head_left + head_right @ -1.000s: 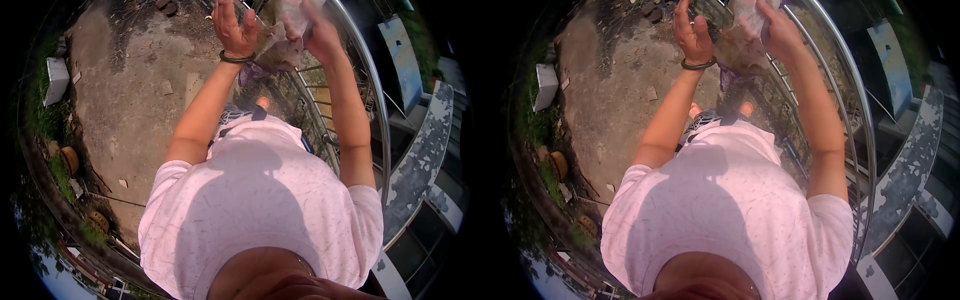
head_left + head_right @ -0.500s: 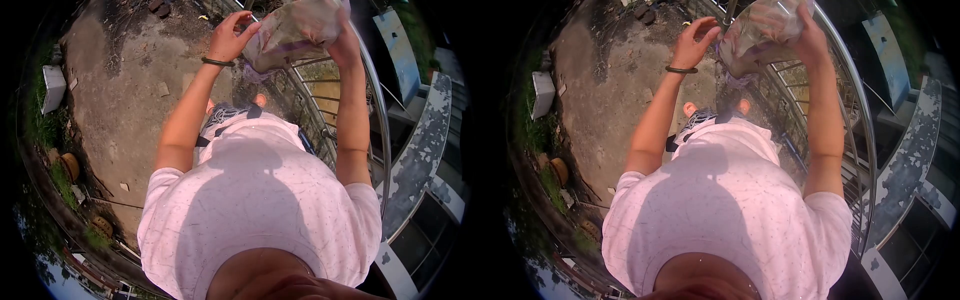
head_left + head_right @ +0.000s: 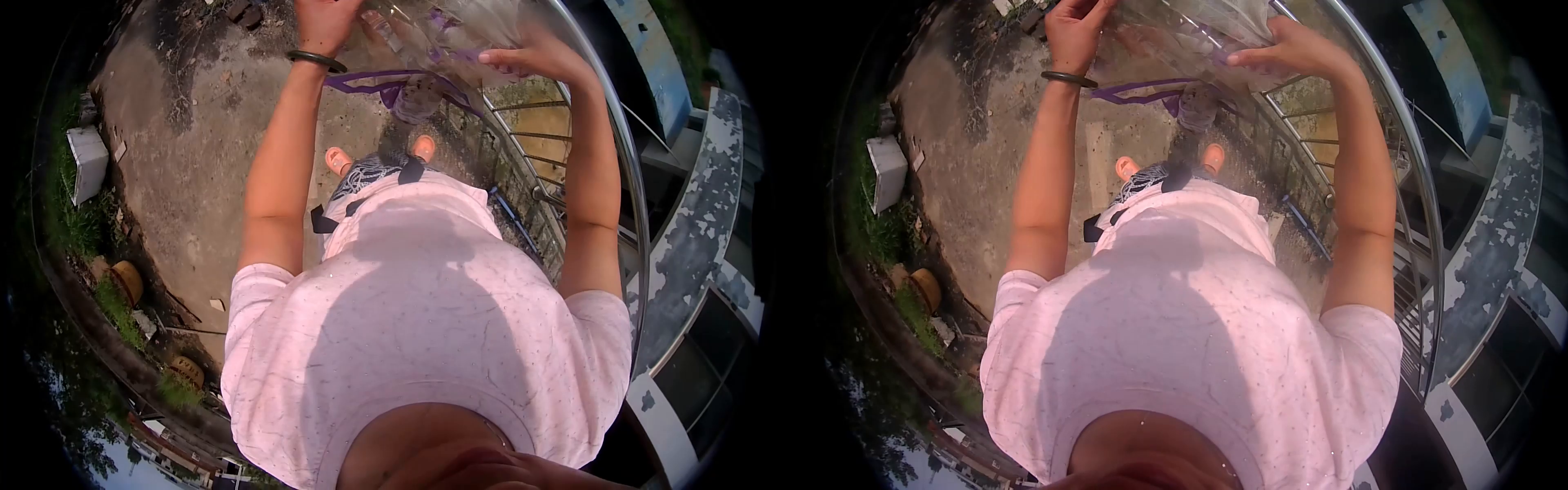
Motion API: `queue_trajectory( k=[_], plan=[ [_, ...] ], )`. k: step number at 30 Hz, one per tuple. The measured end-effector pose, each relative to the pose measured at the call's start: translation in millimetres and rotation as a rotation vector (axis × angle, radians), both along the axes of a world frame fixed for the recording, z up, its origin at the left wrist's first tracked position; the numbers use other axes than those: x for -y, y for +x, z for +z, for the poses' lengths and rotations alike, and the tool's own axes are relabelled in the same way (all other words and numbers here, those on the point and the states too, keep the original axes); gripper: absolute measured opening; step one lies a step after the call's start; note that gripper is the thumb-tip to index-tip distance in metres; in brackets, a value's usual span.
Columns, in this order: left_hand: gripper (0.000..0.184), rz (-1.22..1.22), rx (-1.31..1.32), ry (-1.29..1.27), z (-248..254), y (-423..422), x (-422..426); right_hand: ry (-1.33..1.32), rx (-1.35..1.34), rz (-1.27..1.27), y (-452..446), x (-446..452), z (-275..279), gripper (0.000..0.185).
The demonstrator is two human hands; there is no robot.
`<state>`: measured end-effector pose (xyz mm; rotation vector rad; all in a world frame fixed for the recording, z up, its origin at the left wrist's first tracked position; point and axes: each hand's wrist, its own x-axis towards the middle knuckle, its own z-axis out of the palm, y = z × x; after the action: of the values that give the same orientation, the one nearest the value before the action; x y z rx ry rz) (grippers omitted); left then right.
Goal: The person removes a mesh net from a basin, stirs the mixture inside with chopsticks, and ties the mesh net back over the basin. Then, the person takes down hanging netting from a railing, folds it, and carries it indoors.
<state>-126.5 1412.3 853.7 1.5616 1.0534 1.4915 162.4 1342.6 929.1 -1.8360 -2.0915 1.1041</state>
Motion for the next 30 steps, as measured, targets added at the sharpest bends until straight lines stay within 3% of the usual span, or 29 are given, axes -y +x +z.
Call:
queue_trajectory(
  k=[4,7,11,13,15,18,21,23,24,25,26,27,28,29,30],
  plan=[
    [0.021,0.181,-0.478,0.038,47.4,-27.9,-12.7,-0.067,0.126,0.154,13.9,-17.7,-24.1,0.051],
    [0.006,0.158,-0.080,0.286,34.4,-53.9,-50.4,-0.096,-0.068,0.057,25.3,-15.3,-31.9,0.058],
    [0.004,0.328,-0.045,0.262,62.8,-81.4,-54.6,-0.073,-0.625,-0.040,9.5,17.3,-29.4,0.053],
    [0.004,0.360,-0.103,0.330,56.6,-107.7,-72.0,-0.095,-0.465,0.163,7.0,28.4,-56.6,0.047],
    [0.006,0.439,-0.110,0.329,87.4,-104.2,-53.0,-0.133,0.190,0.456,14.2,29.6,-93.6,0.044],
    [0.009,0.417,-0.097,0.354,106.6,-107.6,-41.4,-0.031,0.302,0.331,48.7,-7.2,-100.1,0.032],
    [0.017,0.553,-0.015,0.429,107.3,-113.1,-25.8,0.507,-0.176,-0.139,74.8,-14.0,-27.2,0.029],
    [0.013,0.712,-0.039,0.639,110.9,-106.6,3.5,0.868,-0.477,-0.523,50.5,16.5,13.8,0.030],
    [0.012,0.746,-0.048,0.670,86.6,-97.2,10.0,1.145,-0.552,-0.621,39.9,12.7,-16.2,0.030],
    [0.011,0.781,-0.059,0.703,48.3,-88.7,18.9,1.169,-0.482,-0.607,41.0,19.0,-55.1,0.031],
    [0.019,0.561,-0.543,0.511,-2.9,-83.6,21.4,1.193,-0.412,-0.594,42.2,25.0,-93.8,0.031],
    [0.032,0.148,-1.148,0.169,-56.4,-99.1,19.2,0.956,-0.209,-0.472,52.9,38.9,-124.9,0.031],
    [0.038,0.102,-1.203,0.037,-95.4,-108.9,34.8,0.710,-0.013,-0.349,70.7,53.2,-151.4,0.030],
    [0.043,0.066,-1.253,-0.077,-111.7,-114.3,29.8,0.477,0.173,-0.227,86.8,52.7,-167.1,0.030],
    [0.043,0.068,-1.213,-0.034,-107.8,-112.0,15.3,0.243,0.361,-0.102,92.0,42.9,-155.6,0.029]
  ],
)
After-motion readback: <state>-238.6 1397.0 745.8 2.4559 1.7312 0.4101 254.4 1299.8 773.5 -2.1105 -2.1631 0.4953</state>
